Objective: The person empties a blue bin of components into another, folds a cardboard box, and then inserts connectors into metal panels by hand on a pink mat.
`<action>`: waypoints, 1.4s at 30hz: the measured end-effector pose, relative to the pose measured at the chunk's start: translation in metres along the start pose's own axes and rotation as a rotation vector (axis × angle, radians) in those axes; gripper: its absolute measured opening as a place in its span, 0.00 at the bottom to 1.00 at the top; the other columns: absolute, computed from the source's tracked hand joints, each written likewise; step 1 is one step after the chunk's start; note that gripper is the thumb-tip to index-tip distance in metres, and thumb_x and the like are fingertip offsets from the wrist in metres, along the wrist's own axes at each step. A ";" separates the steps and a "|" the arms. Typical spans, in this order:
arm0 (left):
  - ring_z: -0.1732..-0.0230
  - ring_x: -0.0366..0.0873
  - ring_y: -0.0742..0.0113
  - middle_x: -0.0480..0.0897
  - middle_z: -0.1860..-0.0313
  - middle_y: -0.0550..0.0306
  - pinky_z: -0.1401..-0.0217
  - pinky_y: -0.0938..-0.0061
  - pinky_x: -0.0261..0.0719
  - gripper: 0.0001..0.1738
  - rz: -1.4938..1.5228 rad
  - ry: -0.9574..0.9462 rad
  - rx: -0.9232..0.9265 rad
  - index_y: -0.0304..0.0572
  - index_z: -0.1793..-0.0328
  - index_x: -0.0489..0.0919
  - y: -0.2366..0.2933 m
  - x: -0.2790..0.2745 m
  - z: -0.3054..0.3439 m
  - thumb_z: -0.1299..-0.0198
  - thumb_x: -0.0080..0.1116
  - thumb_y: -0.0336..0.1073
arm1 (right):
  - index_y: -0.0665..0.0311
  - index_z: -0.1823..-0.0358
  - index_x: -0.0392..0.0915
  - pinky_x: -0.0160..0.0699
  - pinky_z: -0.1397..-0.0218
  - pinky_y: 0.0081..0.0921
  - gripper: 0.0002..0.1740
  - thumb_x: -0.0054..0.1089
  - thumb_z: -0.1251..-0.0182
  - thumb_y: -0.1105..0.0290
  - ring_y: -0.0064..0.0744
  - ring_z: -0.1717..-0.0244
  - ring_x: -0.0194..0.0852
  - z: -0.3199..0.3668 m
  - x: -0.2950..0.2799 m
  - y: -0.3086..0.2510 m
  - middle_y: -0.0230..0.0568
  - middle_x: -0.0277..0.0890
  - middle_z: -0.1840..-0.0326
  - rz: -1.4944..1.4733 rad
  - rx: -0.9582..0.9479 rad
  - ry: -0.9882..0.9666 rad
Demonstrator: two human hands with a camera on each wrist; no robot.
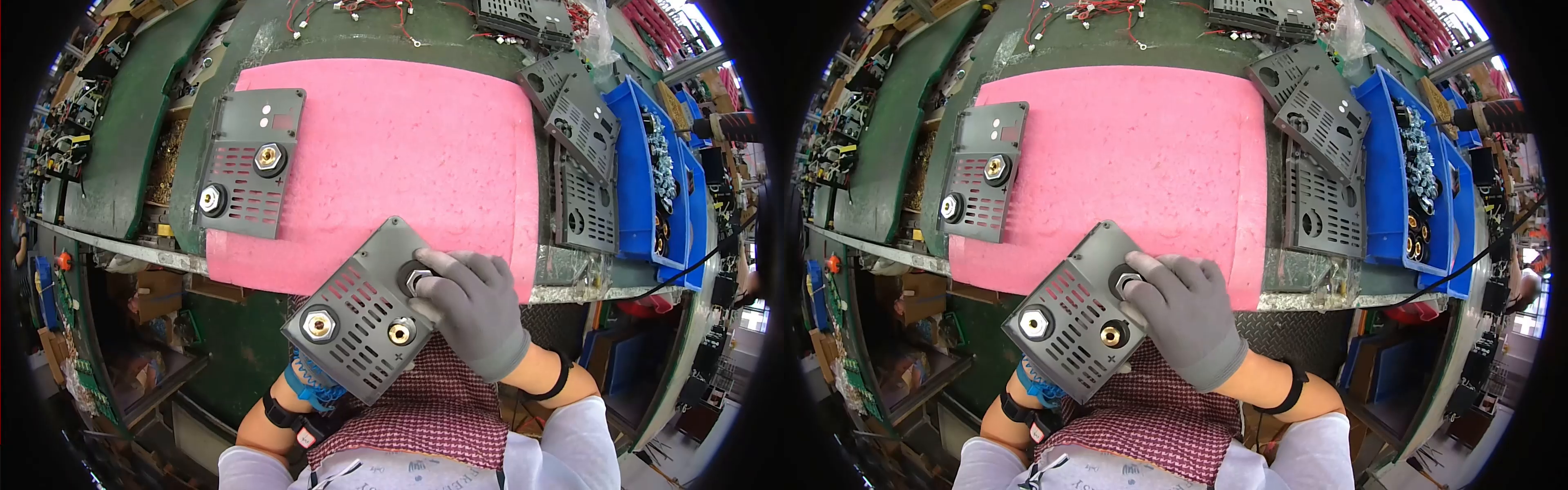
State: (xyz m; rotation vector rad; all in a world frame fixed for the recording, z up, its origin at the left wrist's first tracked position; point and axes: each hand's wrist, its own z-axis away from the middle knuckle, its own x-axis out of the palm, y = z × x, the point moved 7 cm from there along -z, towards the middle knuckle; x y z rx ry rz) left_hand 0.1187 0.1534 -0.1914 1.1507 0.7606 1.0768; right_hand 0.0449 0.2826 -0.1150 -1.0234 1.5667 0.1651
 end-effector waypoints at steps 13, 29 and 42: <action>0.31 0.70 0.63 0.70 0.30 0.50 0.29 0.67 0.71 0.32 0.669 0.050 -0.177 0.41 0.23 0.56 -0.007 0.000 0.001 0.30 0.51 0.39 | 0.56 0.63 0.77 0.75 0.55 0.33 0.15 0.72 0.52 0.65 0.38 0.60 0.79 -0.013 -0.006 0.007 0.39 0.82 0.49 -0.284 -0.028 -0.113; 0.38 0.73 0.59 0.71 0.35 0.50 0.40 0.65 0.78 0.30 0.235 -0.015 -0.144 0.44 0.28 0.61 0.005 0.012 -0.006 0.32 0.53 0.45 | 0.47 0.61 0.79 0.56 0.38 0.35 0.11 0.69 0.45 0.60 0.26 0.46 0.75 -0.012 -0.003 -0.002 0.19 0.79 0.45 -0.410 -0.140 -0.344; 0.48 0.76 0.60 0.72 0.40 0.45 0.52 0.69 0.83 0.26 1.248 0.079 -0.270 0.37 0.28 0.59 -0.008 0.021 -0.014 0.29 0.47 0.39 | 0.47 0.57 0.81 0.71 0.45 0.33 0.18 0.71 0.50 0.55 0.34 0.54 0.76 -0.026 -0.015 -0.018 0.26 0.77 0.56 -0.147 -0.309 -0.310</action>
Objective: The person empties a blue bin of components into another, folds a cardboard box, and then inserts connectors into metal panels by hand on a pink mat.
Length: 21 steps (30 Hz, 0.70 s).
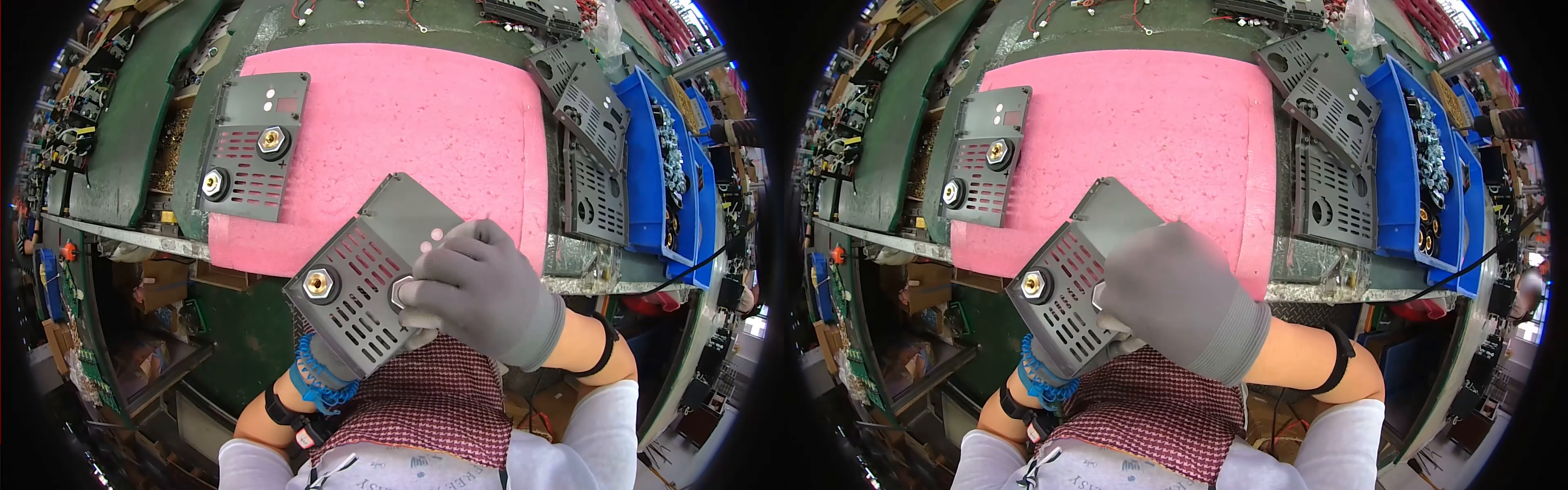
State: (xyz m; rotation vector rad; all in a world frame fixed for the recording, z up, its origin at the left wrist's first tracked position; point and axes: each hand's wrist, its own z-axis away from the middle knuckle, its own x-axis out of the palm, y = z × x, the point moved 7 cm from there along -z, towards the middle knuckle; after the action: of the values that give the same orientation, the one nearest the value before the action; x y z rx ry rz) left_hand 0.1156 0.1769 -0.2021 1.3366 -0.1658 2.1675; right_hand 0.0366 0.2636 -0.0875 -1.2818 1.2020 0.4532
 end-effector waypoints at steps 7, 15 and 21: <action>0.50 0.78 0.63 0.74 0.43 0.48 0.53 0.71 0.82 0.27 -0.754 -0.207 0.318 0.38 0.30 0.61 0.016 0.012 -0.002 0.30 0.50 0.42 | 0.50 0.59 0.81 0.70 0.47 0.34 0.17 0.72 0.50 0.55 0.34 0.55 0.74 0.000 -0.002 0.014 0.28 0.75 0.61 -0.197 0.058 -0.039; 0.43 0.78 0.61 0.74 0.40 0.55 0.40 0.67 0.78 0.31 -1.606 -0.096 0.407 0.49 0.28 0.62 0.016 0.020 0.001 0.34 0.59 0.42 | 0.52 0.59 0.81 0.72 0.55 0.37 0.19 0.73 0.51 0.54 0.41 0.59 0.72 -0.007 -0.001 0.005 0.34 0.72 0.64 -0.110 -0.046 -0.004; 0.33 0.71 0.60 0.72 0.34 0.54 0.34 0.64 0.74 0.37 -1.084 -0.011 0.280 0.49 0.27 0.62 0.019 0.013 -0.002 0.39 0.65 0.45 | 0.54 0.57 0.81 0.72 0.57 0.35 0.21 0.75 0.53 0.58 0.41 0.60 0.71 -0.003 -0.002 0.022 0.35 0.71 0.65 -0.298 0.016 -0.033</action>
State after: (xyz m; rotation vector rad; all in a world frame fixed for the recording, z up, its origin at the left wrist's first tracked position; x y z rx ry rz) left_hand 0.0990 0.1678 -0.1882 1.1591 0.7225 1.2643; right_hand 0.0167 0.2680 -0.0961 -1.4064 0.9647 0.2460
